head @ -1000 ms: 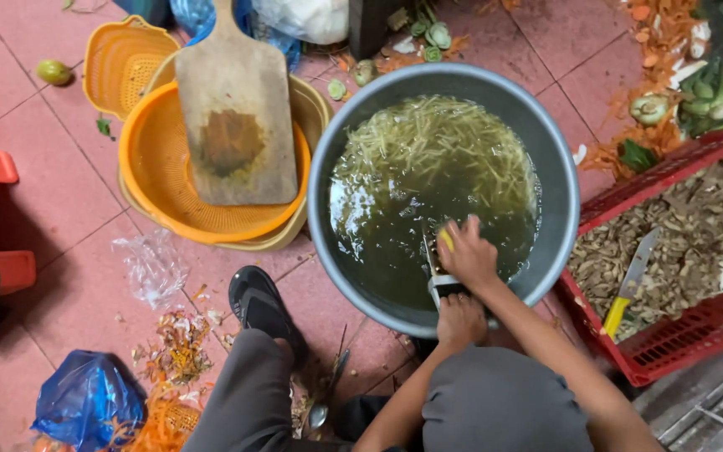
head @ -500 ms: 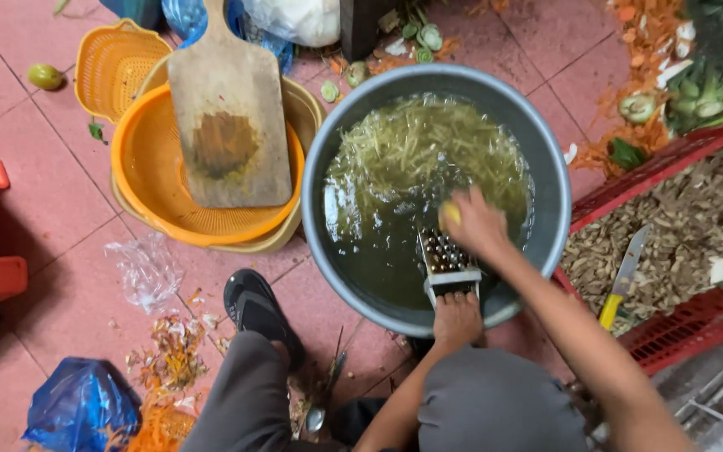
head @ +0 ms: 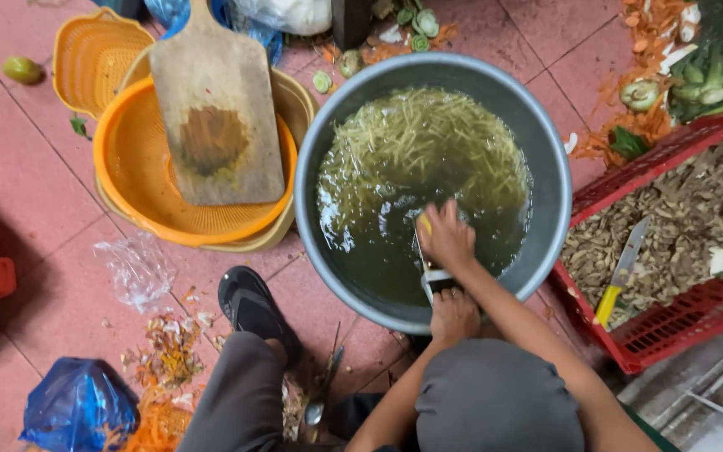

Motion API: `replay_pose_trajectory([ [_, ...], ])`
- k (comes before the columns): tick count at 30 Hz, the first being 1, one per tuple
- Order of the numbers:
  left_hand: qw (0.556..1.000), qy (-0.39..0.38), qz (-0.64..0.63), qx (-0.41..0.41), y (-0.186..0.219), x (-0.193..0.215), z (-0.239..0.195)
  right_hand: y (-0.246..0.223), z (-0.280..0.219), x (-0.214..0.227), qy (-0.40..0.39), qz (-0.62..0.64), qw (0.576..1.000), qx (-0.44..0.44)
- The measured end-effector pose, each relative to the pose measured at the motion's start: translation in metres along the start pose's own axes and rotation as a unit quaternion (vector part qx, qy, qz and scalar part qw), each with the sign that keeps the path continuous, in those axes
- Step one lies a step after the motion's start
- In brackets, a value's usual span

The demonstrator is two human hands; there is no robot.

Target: Grating mangoes into a basin of water using a hand grater.

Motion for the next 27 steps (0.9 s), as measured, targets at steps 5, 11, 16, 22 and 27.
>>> replay_pose_trajectory([
  [5,0.992,0.121,-0.022,-0.002,0.000,0.004,-0.008,0.014,0.056,-0.042,0.012,0.005,0.999,-0.039],
  [11,0.992,0.121,-0.019,-0.015,-0.003,-0.003,-0.003,0.051,0.109,-0.066,-0.029,-0.005,0.997,-0.064],
  [16,0.992,0.126,-0.020,-0.015,0.000,0.004,-0.005,0.042,0.026,0.045,-0.054,-0.002,0.999,-0.010],
  [22,0.999,0.031,-0.023,-0.026,0.004,0.028,-0.006,0.037,-0.076,0.065,-0.168,-0.004,0.986,0.002],
  [27,0.999,0.048,-0.025,-0.004,-0.001,0.008,-0.005,0.041,-0.029,0.022,0.002,-0.011,1.000,-0.017],
])
Point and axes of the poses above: each hand's wrist, its own z-axis towards the middle knuckle, its own x-axis out of the back of the hand, y = z × x, the point moved 4 cm from there along z, towards the middle knuckle, and after that the axes turned 10 degrees about y, right-handed, at the moved point
